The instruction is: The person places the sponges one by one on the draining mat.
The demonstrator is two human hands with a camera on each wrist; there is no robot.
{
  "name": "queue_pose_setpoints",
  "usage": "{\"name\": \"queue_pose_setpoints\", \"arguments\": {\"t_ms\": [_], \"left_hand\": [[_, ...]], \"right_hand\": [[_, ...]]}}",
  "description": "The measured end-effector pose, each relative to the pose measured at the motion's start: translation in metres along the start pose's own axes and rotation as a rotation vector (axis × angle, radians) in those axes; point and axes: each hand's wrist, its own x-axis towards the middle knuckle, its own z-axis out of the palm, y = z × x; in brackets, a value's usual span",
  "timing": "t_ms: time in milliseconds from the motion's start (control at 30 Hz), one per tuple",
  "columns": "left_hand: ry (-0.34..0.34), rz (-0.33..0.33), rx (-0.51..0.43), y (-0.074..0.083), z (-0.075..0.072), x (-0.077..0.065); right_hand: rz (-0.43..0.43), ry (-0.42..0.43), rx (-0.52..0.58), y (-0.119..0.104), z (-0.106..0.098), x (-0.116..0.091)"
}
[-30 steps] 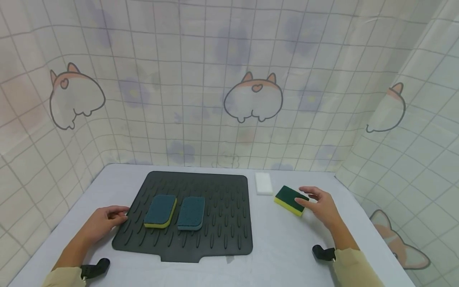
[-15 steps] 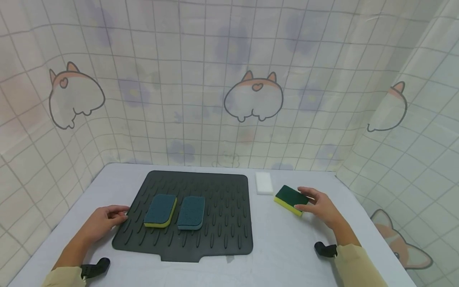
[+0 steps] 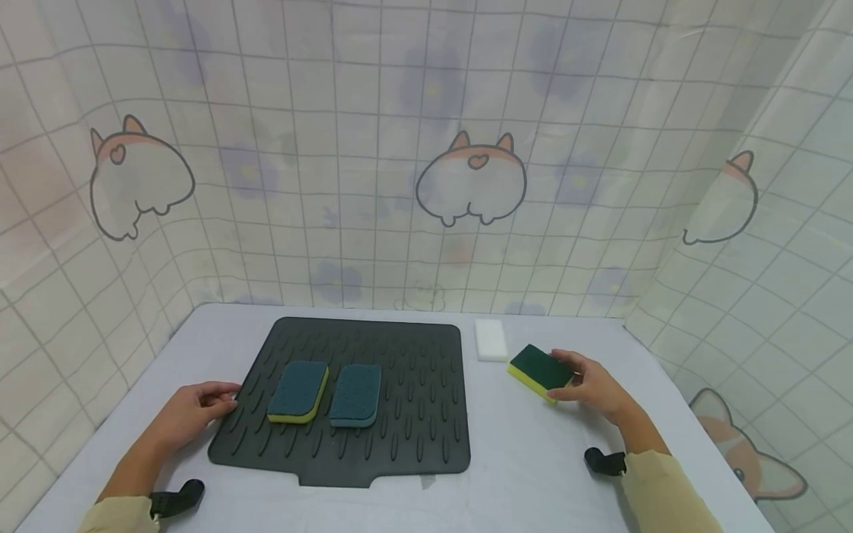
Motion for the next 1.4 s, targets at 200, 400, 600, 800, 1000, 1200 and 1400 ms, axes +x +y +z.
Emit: {"name": "queue_pose_setpoints", "arguments": {"t_ms": [200, 400, 600, 800, 1000, 1200, 1400], "left_hand": [[0.001, -0.001, 0.0, 0.0001, 0.0003, -0.0005], [-0.005, -0.005, -0.005, -0.0019, -0.0001, 0.0016], [-0.006, 0.001, 0.016, -0.0013, -0.0024, 0.0048], [-0.008, -0.012, 0.024, -0.001, -0.001, 0.0044], [-0.008, -0.013, 0.021, 0.0002, 0.0006, 0.0027], [-0.011, -0.006, 0.009, 0.0013, -0.0009, 0.0017], [-0.014, -0.001, 0.003, 0.0019, -0.0002, 0.0005]], "right_hand": [[0.031, -0.009, -0.014, 0.0021, 0.0008, 0.0003], [0.062, -0.007, -0.016, 0.0032, 0.0019, 0.0007], [0.088, 0.016, -0.023, 0.0039, 0.0044, 0.0022], [0.097, 0.027, -0.017, 0.0031, 0.0052, 0.0013], [0.093, 0.032, -0.021, 0.0066, 0.0059, 0.0013], [0.122, 0.047, -0.008, 0.0077, 0.0074, 0.0031], [0.118, 0.049, -0.038, 0.0044, 0.0071, 0.0005]]}}
